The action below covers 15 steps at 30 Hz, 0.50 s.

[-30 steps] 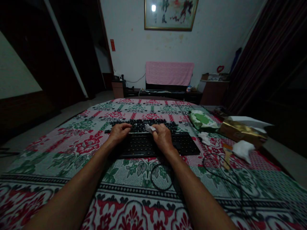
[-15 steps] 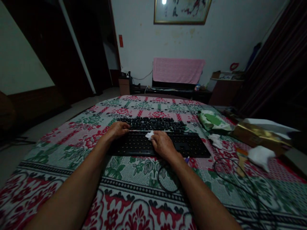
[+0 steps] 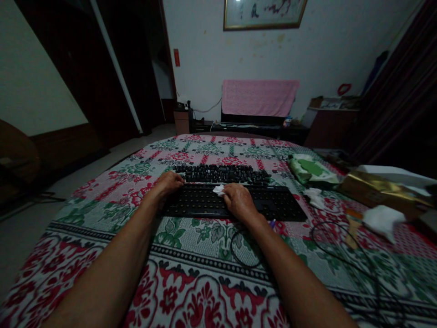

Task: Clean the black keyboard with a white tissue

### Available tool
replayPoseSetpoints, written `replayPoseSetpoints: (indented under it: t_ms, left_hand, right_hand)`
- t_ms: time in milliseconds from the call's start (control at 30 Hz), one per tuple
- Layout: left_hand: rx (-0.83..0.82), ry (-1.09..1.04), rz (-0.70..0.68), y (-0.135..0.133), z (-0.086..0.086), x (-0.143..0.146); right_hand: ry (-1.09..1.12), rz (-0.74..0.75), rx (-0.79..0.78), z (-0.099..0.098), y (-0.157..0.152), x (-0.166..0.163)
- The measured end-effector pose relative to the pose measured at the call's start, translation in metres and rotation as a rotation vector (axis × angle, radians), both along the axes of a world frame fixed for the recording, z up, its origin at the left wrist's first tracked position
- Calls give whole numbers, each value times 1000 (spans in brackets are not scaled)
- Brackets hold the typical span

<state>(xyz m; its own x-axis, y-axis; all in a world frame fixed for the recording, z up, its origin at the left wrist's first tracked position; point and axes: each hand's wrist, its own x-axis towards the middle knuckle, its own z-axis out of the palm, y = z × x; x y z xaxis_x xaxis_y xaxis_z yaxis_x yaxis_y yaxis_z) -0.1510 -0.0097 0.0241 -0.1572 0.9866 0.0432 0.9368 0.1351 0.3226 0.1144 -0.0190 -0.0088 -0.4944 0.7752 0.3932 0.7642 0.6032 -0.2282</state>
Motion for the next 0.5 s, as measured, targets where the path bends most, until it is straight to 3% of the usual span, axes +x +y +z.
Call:
replayPoseSetpoints:
  t_ms: [500]
  left_hand:
    - [175, 140, -59, -18, -28, 10]
  right_hand:
    - [-31, -13, 2, 8, -1, 8]
